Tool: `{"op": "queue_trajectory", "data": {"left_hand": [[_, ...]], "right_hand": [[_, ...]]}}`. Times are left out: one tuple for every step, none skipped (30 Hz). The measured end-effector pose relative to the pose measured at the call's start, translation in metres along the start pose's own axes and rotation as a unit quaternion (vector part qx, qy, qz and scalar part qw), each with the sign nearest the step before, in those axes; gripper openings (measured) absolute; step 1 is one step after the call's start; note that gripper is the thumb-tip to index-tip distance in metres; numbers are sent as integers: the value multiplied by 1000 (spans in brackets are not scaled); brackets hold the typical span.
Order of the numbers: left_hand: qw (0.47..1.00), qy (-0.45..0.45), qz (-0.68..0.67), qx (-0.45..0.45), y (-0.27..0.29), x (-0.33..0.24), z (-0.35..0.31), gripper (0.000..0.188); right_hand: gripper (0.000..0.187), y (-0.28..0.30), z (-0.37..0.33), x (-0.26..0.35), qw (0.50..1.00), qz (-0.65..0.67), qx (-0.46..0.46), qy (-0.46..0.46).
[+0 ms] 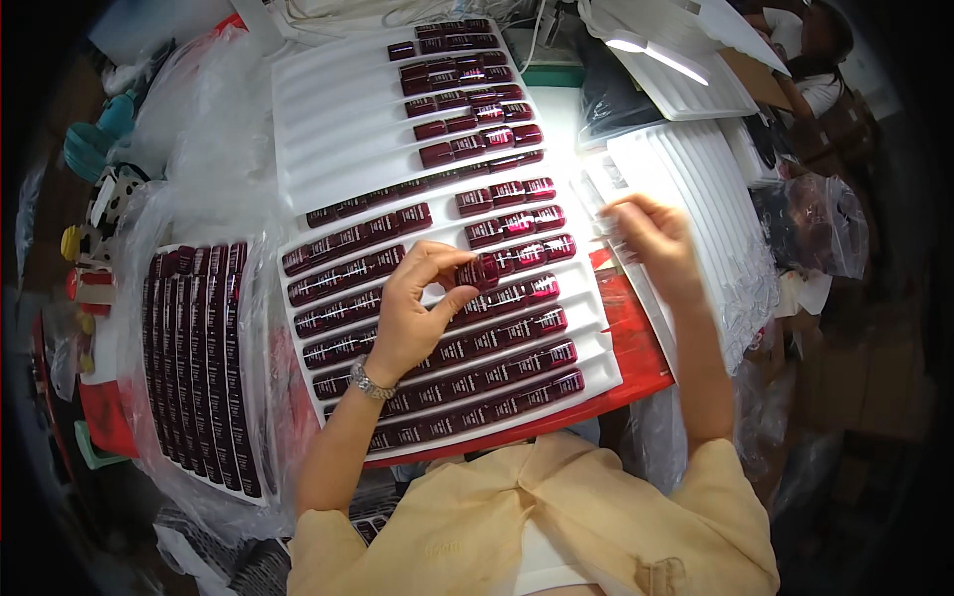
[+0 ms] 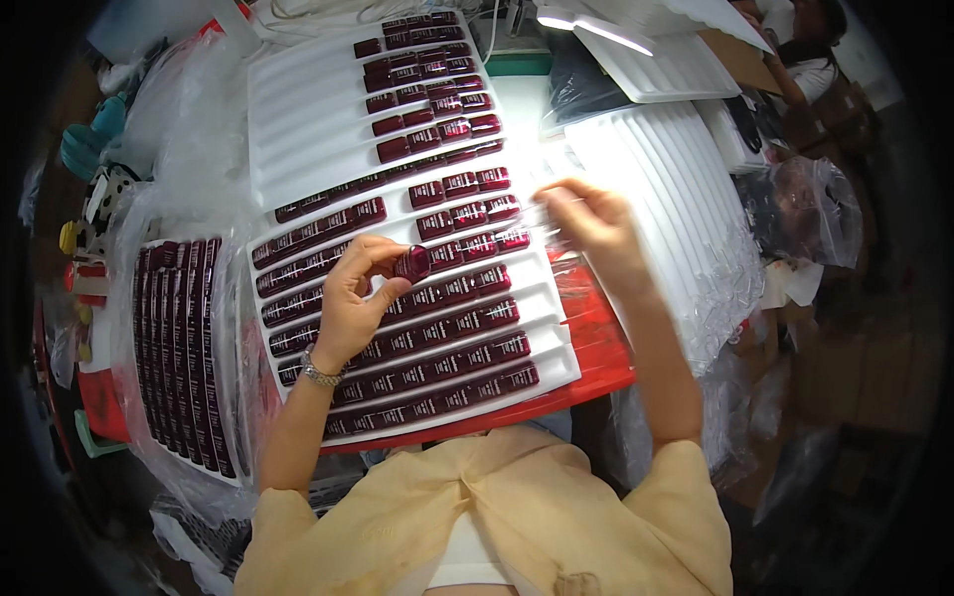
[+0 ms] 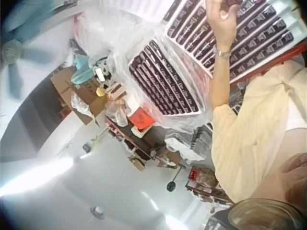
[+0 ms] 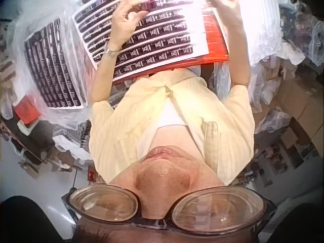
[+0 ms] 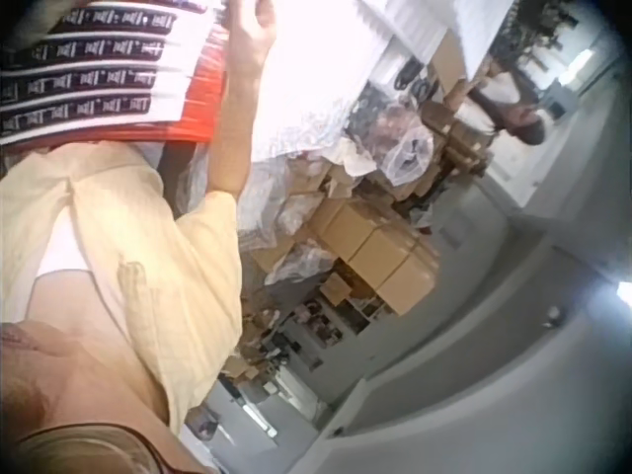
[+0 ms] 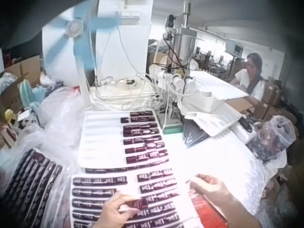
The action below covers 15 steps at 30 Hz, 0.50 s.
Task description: The person unpacks a stack of white foam trays and places them on a red table. They then pick up small dark red bottles from a larger tray and place them one by one into the slots of the empty foam trays. The person continues this repetitive packing process throughout the video.
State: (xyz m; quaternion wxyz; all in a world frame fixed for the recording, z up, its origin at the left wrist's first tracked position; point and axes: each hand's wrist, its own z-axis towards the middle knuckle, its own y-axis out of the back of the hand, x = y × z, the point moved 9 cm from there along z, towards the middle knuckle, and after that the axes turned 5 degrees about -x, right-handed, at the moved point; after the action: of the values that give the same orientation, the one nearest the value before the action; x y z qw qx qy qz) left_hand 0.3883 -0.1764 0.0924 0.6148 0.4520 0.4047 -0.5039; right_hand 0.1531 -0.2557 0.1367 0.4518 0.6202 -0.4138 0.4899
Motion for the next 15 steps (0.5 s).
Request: {"op": "queue_trajectory", "data": {"left_hand": [[1000, -4, -15, -2, -4, -1, -2, 33], [1000, -5, -29, -5, -6, -1, -3, 33], [999, 14, -48, -12, -6, 2, -4, 33], [997, 33, -65, -20, -5, 4, -5, 32], [995, 49, -86, -26, -4, 7, -4, 32], [998, 64, -6, -19, 2, 9, -3, 31], [993, 21, 117, -19, 9, 5, 4, 32], [971, -18, 234, -34, 17, 6, 12, 32], [935, -55, 346, -52, 23, 11, 17, 32], [922, -72, 376, -54, 23, 17, 23, 31], [920, -76, 384, -37, 16, 24, 27, 31], [917, -80, 391, -20, 6, 29, 30, 31], [913, -84, 399, -2, 0, 32, 32, 31], [910, -97, 404, 0, -2, 32, 34, 31], [906, -91, 413, -33, 7, 32, 39, 31]], "right_hand": [[19, -42, -3, 2, 991, 97, 90, 8], [16, -71, -6, 4, 985, 119, 125, 20], [13, -93, -4, 2, 985, 91, 144, 40], [11, -108, -2, 0, 980, -9, 153, 127], [10, -116, 4, -14, 982, 9, 154, 105], [11, -111, 12, -20, 986, 26, 138, 87], [13, -103, 20, -26, 989, 44, 122, 69], [17, -82, 32, -26, 995, 34, 35, 87], [17, -73, 41, -44, 988, 150, 30, -36], [16, -63, 42, -52, 982, 169, -47, -74], [16, -52, 43, -64, 968, 189, -124, -111], [17, -58, 45, -66, 974, 189, -72, -102], [18, -60, 44, -71, 978, 188, -19, -93], [19, -62, 41, -69, 978, 187, 26, -84], [19, -58, 40, -68, 982, 174, 9, -69]]}}
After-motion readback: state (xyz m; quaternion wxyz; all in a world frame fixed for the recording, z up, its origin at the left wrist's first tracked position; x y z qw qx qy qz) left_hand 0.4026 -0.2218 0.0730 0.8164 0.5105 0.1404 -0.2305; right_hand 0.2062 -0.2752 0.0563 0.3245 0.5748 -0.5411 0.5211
